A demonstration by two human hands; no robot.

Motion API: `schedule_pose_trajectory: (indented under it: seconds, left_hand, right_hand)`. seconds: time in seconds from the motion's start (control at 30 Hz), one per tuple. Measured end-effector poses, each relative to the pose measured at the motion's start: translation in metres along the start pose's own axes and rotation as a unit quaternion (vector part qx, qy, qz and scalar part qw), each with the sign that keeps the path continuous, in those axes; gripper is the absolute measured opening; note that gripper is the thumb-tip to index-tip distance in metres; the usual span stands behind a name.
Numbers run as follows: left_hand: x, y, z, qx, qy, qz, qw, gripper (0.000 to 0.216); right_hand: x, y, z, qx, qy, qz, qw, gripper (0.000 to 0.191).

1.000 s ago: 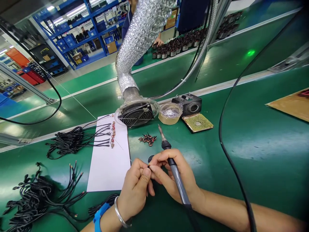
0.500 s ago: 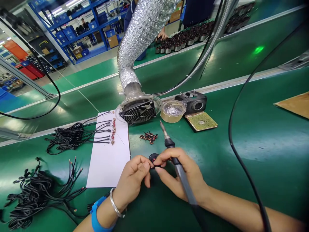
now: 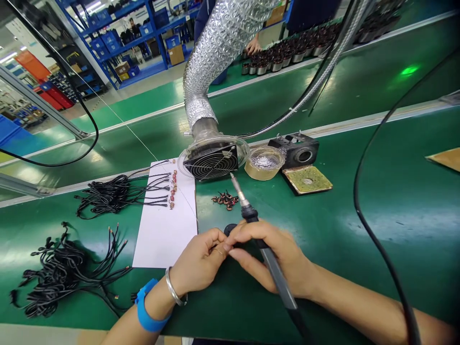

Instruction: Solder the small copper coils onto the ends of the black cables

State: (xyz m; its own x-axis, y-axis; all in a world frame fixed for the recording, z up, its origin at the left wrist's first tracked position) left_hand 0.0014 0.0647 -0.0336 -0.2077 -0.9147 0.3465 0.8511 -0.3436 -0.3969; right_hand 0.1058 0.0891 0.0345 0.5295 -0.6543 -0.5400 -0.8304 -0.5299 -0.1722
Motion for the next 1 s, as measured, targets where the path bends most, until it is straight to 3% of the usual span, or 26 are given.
schedule_pose_trajectory:
  seconds: [0.17,0.3,0.47,0.87,1.0]
  left_hand:
    - [0.005,-0.002,0.011,-0.102,0.030,0.017,0.994,0.019]
    - [0.007,-0.009,0.016,-0.147,0.024,0.022,0.989,0.020]
    - [0.007,-0.009,0.010,-0.090,0.013,-0.004,0.996,0.021]
    - [0.000,-0.009,0.005,-0.019,-0.008,-0.024,1.000,0.029]
    - [-0.007,-0.017,-0.005,-0.016,-0.044,0.005,0.999,0.024]
  right_hand:
    - [-0.003,0.012,-0.010,0.020,-0.040,-0.049,0.998,0.023]
    - [-0.006,0.001,0.003,0.030,-0.007,-0.052,0.998,0.017]
    - [-0.008,-0.002,0.009,0.004,-0.020,-0.081,0.996,0.021]
    - [0.009,0.015,0.011,0.089,-0.063,-0.158,0.981,0.033]
    - [0.001,-0.002,0.000,0.087,-0.044,-0.107,0.989,0.035]
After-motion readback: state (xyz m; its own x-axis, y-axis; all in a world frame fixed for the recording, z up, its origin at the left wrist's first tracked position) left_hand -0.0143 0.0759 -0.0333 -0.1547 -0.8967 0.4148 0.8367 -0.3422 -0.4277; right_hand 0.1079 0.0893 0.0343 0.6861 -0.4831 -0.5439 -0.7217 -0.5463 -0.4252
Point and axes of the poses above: each hand's wrist, its own x-axis away from the middle knuckle, its own y-axis out of the palm, z = x × y, the point moved 10 cm from there along -x, towards the middle knuckle, and after that the axes turned 11 degrees about -x, right-handed, at the moved point
